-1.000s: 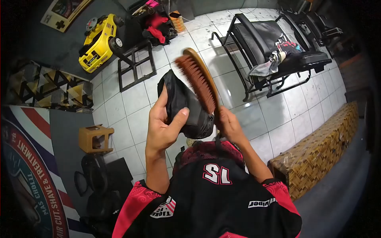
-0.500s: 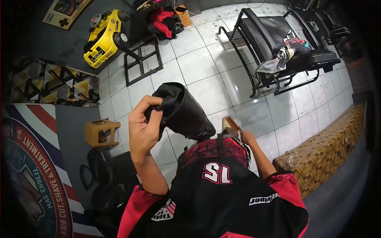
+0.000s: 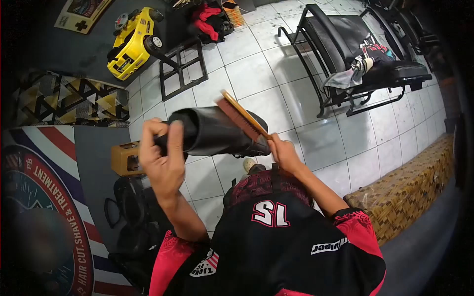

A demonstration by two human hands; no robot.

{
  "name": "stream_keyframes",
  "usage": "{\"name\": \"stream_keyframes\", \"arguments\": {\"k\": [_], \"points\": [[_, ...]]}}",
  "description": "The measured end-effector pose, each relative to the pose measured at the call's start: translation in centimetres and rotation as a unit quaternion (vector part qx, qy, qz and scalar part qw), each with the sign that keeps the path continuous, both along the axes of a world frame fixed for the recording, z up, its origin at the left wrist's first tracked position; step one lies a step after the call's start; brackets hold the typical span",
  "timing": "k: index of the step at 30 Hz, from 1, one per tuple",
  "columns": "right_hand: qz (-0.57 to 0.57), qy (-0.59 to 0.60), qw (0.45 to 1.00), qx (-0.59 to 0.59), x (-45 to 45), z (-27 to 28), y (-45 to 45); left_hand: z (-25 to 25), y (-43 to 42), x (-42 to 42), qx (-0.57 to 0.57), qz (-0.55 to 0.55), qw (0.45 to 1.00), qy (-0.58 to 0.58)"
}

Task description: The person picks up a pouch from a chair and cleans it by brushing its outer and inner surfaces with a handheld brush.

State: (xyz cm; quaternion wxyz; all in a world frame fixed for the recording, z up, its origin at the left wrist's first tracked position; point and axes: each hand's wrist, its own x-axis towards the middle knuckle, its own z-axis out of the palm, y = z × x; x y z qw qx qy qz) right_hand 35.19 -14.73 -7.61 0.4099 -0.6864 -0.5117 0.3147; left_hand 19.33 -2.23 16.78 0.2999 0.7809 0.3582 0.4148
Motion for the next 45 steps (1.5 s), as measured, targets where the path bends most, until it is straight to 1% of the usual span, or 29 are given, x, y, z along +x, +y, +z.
{"name": "stream_keyframes", "arguments": {"k": [1, 2, 4, 6, 7, 9, 10, 12, 14, 17, 19, 20, 22, 24, 25, 26, 28, 29, 30, 31, 32, 34, 36, 38, 40, 41, 43, 44, 45], "points": [[0.005, -0.075, 0.996, -0.055, 0.8, -4.0, -1.0, 0.3, 0.2, -0.3, 0.016, -0.004, 0.999, -0.028], [-0.014, -0.094, 0.981, -0.168, 1.4, -8.7, -2.4, 0.8, 0.1, -0.5, 0.023, -0.01, 0.999, -0.036], [0.059, -0.114, 0.931, -0.342, 3.6, -10.7, -5.5, 1.5, 0.1, -0.7, 0.042, 0.007, 0.998, -0.039], [0.147, -0.137, 0.901, -0.385, 4.7, -12.0, -7.6, 1.5, 0.4, -0.9, 0.05, 0.006, 0.997, -0.054], [0.15, -0.137, 0.901, -0.382, 5.1, -13.7, -7.5, 1.5, 0.6, -1.0, 0.053, 0.009, 0.997, -0.053], [0.101, -0.136, 0.933, -0.319, 4.4, -17.6, -8.2, 1.3, 0.5, -1.3, 0.024, 0.012, 0.999, 0.041], [0.03, -0.076, 0.933, -0.35, 4.2, -14.0, -6.1, 0.8, 0.9, -1.6, 0.021, 0.003, 0.997, 0.068], [-0.036, -0.042, 0.992, -0.113, 3.4, -9.7, -2.8, 0.0, 1.2, -1.1, 0.019, -0.012, 0.995, 0.095], [-0.057, 0.207, 0.975, -0.058, 1.7, 2.0, 0.4, 0.1, 0.9, -0.4, 0.035, -0.015, 0.989, 0.143], [0.056, 0.257, 0.962, 0.072, 0.3, 11.1, 2.1, 0.1, 0.8, -0.3, 0.065, -0.017, 0.988, 0.141], [0.08, 0.144, 0.968, 0.188, -0.5, 11.5, 2.7, -0.1, 1.0, -1.6, 0.048, -0.001, 0.992, 0.12], [0.082, 0.145, 0.968, 0.187, -0.5, 11.0, 2.7, -0.2, 0.9, -2.3, 0.029, 0.014, 0.994, 0.101], [0.075, 0.064, 0.991, 0.091, 0.2, 8.0, 2.8, 0.3, 0.6, -2.8, 0.022, 0.027, 0.998, 0.057], [0.043, -0.02, 0.999, 0.006, 1.0, 0.8, 2.4, 0.9, 0.2, -3.2, 0.017, 0.058, 0.998, -0.018], [0.049, -0.076, 0.991, -0.094, 2.0, -3.6, 1.4, 1.0, 0.1, -3.6, 0.016, 0.065, 0.998, -0.019], [0.049, -0.115, 0.973, -0.191, 2.9, -9.4, -0.2, 1.0, 0.2, -4.1, 0.025, 0.081, 0.996, -0.039], [0.066, -0.155, 0.935, -0.312, 4.7, -12.5, -3.7, 1.1, 0.3, -4.5, -0.001, 0.106, 0.989, -0.099], [0.124, -0.17, 0.905, -0.37, 5.6, -14.8, -5.5, 1.3, 0.3, -4.7, 0.0, 0.109, 0.989, -0.1], [0.182, -0.185, 0.868, -0.424, 6.0, -15.0, -5.8, 1.5, 0.3, -4.8, -0.057, 0.107, 0.985, -0.121], [0.188, -0.186, 0.867, -0.422, 5.9, -15.3, -5.9, 1.7, 0.2, -5.1, -0.116, 0.105, 0.978, -0.14], [0.155, -0.162, 0.89, -0.398, 5.8, -15.5, -6.5, 1.2, 0.5, -6.0, -0.105, 0.058, 0.982, -0.144], [0.051, -0.097, 0.934, -0.341, 5.0, -11.9, -5.0, 1.0, 0.2, -5.1, -0.114, 0.073, 0.986, -0.093], [-0.005, -0.024, 0.993, -0.116, 3.8, -8.0, -2.4, 0.9, 0.3, -5.1, -0.155, 0.051, 0.987, 0.006], [0.009, 0.155, 0.982, -0.103, 2.5, 1.4, 0.9, 1.3, -0.1, -4.1, -0.127, 0.017, 0.991, 0.047], [0.066, 0.238, 0.969, -0.009, 1.4, 6.6, 2.2, 1.5, -0.1, -3.7, -0.077, -0.041, 0.991, 0.1], [0.067, 0.238, 0.969, -0.009, 1.0, 8.2, 2.9, 1.6, -0.3, -3.8, -0.077, -0.039, 0.991, 0.1], [0.199, 0.142, 0.938, 0.247, 0.3, 9.8, 4.0, 1.9, -1.1, -4.1, -0.137, 0.034, 0.989, 0.04], [0.201, 0.144, 0.937, 0.248, 0.1, 9.4, 4.2, 2.2, -0.9, -4.4, -0.107, -0.028, 0.994, 0.024], [0.205, 0.11, 0.939, 0.252, 0.0, 8.4, 4.3, 2.7, -0.6, -4.6, -0.105, -0.025, 0.994, 0.025]]}}
